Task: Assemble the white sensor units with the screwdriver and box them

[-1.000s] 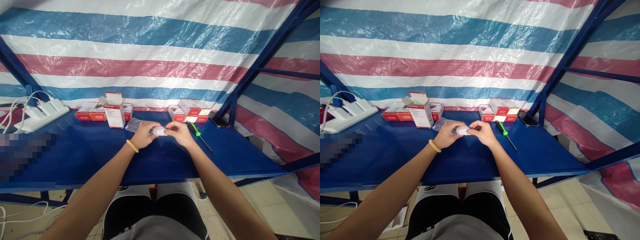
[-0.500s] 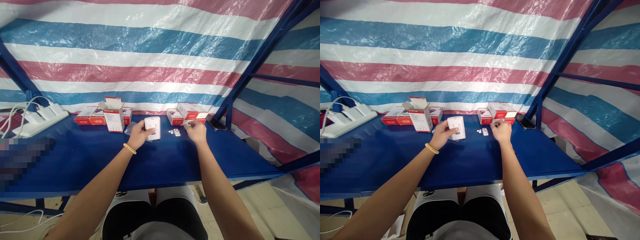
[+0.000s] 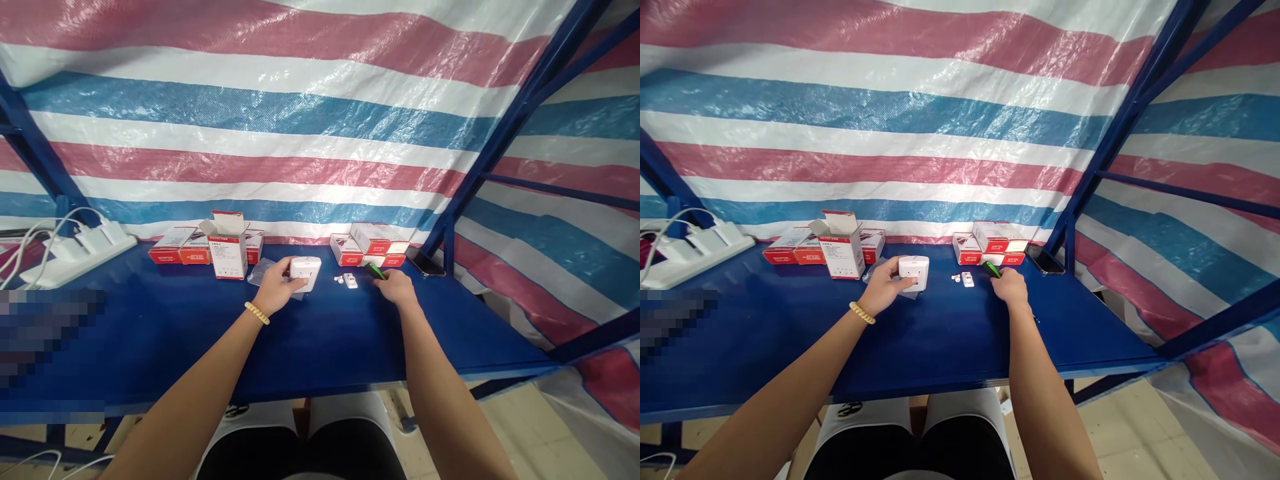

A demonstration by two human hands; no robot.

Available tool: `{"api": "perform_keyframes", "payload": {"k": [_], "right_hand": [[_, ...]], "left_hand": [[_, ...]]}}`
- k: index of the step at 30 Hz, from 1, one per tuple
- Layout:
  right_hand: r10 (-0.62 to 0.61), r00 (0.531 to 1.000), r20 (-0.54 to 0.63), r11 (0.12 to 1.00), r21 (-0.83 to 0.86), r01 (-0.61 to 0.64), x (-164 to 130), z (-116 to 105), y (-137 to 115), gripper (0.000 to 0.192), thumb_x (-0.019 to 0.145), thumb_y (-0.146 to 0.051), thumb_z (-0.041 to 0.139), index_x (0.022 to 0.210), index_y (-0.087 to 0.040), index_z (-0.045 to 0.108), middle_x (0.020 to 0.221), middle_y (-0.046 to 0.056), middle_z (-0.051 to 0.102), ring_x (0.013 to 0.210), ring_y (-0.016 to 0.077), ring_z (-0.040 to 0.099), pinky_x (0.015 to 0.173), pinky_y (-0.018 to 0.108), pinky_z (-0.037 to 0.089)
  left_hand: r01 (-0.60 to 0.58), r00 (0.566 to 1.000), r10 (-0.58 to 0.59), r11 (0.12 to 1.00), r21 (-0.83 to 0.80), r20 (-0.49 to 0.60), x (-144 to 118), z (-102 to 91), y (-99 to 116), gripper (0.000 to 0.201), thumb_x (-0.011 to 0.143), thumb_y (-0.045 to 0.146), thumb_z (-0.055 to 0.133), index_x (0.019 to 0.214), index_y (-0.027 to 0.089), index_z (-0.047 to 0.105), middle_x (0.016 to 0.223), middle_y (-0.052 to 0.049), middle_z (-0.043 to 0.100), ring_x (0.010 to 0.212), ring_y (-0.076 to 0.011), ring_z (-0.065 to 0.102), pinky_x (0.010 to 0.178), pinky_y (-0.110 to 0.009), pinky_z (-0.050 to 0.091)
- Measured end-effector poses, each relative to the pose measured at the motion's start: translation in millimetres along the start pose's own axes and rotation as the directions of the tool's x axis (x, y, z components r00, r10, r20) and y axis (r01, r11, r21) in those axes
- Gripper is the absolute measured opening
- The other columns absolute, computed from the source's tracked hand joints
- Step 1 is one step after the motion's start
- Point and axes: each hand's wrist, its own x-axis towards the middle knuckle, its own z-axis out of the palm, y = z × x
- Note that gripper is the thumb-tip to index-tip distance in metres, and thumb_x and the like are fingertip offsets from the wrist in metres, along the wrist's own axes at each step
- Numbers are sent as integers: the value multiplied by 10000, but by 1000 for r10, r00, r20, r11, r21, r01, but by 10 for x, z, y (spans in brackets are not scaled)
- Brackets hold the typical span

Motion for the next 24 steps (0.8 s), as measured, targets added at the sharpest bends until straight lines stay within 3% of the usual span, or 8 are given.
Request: {"api": "perform_keyframes", "payload": {"k": [3,6,10,13,16,18,20,24], "right_hand": [[-116,979,-165,970,191,148,-38,-1,-43,219,659,-252,626,869,-190,630,724,63,667,686,229,632,626,335,472],[-227,928,-295,875,357,328,-142,7,-158,277,667,-237,576,941,-199,572,754,25,659,660,191,603,634,315,465],[-319,860,-398,798,377,470,-328,25,-346,205,691,-253,582,890,-203,574,717,4,625,635,171,559,655,315,464],[-360,771,-525,733,352,582,-399,6,-417,166,755,-348,610,829,-200,597,706,8,591,658,172,549,677,330,471],[-309,664,-681,676,334,657,-431,-113,-448,250,748,-432,672,733,-195,592,697,13,570,663,166,544,672,338,474],[-195,627,-754,616,403,677,-491,-257,-488,291,731,-464,702,751,-193,597,690,8,574,635,158,555,638,336,479],[-72,643,-763,474,541,695,-603,-424,-555,317,744,-490,695,826,-199,598,646,-18,559,542,137,548,543,312,468],[22,675,-737,197,666,720,-850,-647,-709,310,777,-494,670,791,-219,527,635,-43,557,420,102,517,397,264,419]], "left_hand": [[-14,1000,14,1000,22,2,2,4,2,482,669,277,746,1122,178,614,1068,-74,698,967,-240,654,876,-414,520],[-23,1000,23,1000,15,9,4,15,-8,471,675,262,743,1119,175,615,1072,-78,702,965,-239,655,874,-412,523],[-2,998,4,999,-39,62,-11,38,-13,449,687,266,745,1106,168,619,1063,-83,709,956,-237,661,861,-412,537],[39,994,-30,996,-79,104,-24,54,-21,418,704,290,738,1084,160,625,1053,-82,711,926,-231,667,833,-409,549],[48,992,-39,996,-77,118,-23,60,-41,417,708,294,737,1084,157,623,1060,-84,708,920,-230,667,832,-410,548],[41,992,-34,998,-56,124,-18,61,-51,415,707,288,738,1085,161,622,1064,-81,707,919,-229,666,831,-406,546],[21,991,-15,999,-40,134,-19,65,-50,418,714,281,732,1098,168,614,1071,-77,703,930,-228,664,835,-398,542],[-60,989,56,998,22,137,-46,85,-15,492,735,248,699,1203,195,556,1114,-69,683,989,-230,646,843,-375,528]]}}
